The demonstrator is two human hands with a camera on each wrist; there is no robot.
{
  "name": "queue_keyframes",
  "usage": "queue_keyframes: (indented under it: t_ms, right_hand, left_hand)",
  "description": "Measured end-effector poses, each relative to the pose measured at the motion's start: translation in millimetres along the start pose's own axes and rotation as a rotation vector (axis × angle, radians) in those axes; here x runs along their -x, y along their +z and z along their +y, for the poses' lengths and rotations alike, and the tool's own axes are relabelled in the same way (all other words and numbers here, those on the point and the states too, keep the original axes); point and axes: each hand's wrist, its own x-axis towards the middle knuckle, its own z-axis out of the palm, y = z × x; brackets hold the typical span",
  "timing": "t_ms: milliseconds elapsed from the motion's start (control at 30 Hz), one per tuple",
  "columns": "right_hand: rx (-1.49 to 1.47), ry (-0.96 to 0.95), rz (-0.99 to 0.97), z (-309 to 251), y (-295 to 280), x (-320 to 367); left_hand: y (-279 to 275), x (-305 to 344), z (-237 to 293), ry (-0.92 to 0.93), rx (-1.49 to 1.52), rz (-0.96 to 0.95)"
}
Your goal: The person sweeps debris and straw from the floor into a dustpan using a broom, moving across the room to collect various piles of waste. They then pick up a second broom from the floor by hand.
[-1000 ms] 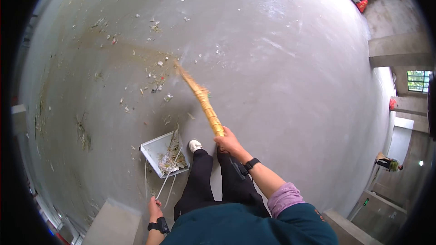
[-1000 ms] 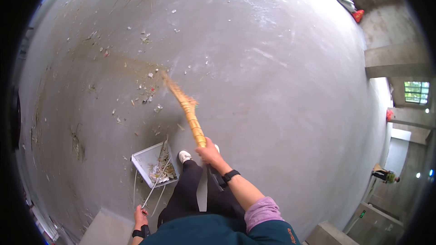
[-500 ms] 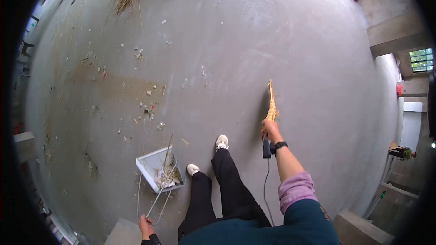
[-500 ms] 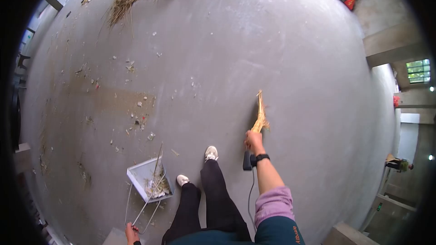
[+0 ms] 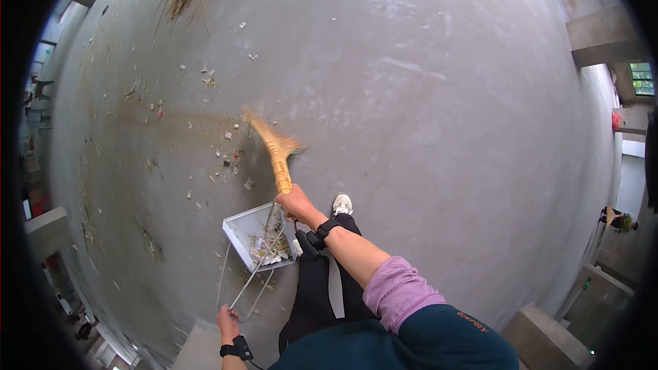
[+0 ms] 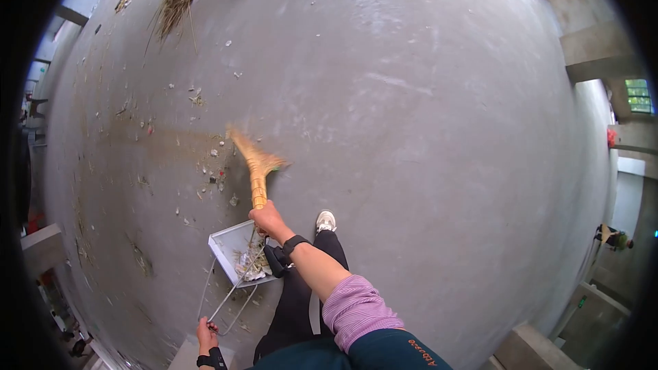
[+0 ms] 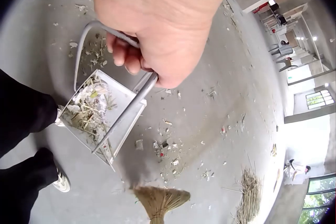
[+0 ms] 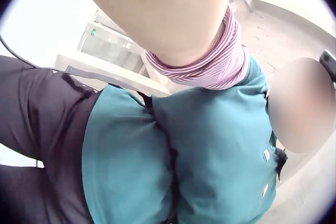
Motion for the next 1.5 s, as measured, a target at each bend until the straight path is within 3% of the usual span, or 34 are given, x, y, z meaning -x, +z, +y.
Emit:
queue_keyframes:
  t_ms: [100,200,233,433,533,600,700,867,967,1100,1133,1167,1200,1267,1433,1500]
  right_hand:
    - [-0.181,0.077,-0.145,-29,-31,25]
    - [0.003,-0.031,-0.075,-58,-71,75]
    - [0.006,-0.093,0.054,-60,-83,89]
    - [-0.080,0.082,0.238,-114,-212,193]
    - [-0.228,0.191,0.440,-179,-252,254]
    - [-0.303,0.225,0.503,-227,-280,283]
    - [-0.461,0.298,0.610,-311,-314,301]
    - [-0.691,0.393,0.760,-441,-377,255]
    - [-0.633,0.392,0.759,-508,-410,190]
    - [-0.467,0.485,0.642,-606,-385,93]
    - [-0.454,0.441,0.650,-623,-370,63]
    - [-0.418,0.498,0.581,-649,-357,42]
    - [-0.460,0.419,0.489,-662,-347,19]
    - [-0.482,0.424,0.394,-681,-325,-7]
    - [-0.696,0.316,0.214,-734,-338,-27]
    - [-0.639,0.232,0.251,-741,-346,-13]
  left_hand:
    - [11,7,19,0.005,-0.004,-0.022]
    - [25,26,50,-0.034,-0.032,-0.027]
    - [32,33,62,-0.034,-0.042,-0.043]
    - [86,106,158,-0.054,-0.119,-0.077]
    - [112,144,222,-0.104,-0.173,-0.138]
    - [132,171,273,-0.125,-0.192,-0.079]
    - [170,199,356,-0.156,-0.234,-0.107]
    - [253,238,480,-0.161,-0.283,-0.102]
    - [322,255,542,-0.193,-0.270,-0.088]
    - [426,243,613,-0.166,-0.278,-0.129]
    - [443,240,626,-0.165,-0.294,-0.151]
    - [467,235,636,-0.166,-0.321,-0.077]
    - [489,231,646,-0.160,-0.319,-0.074]
    - [518,216,657,-0.117,-0.353,-0.168]
    - [568,187,684,-0.093,-0.415,-0.225]
    - [580,183,691,-0.071,-0.469,-0.305]
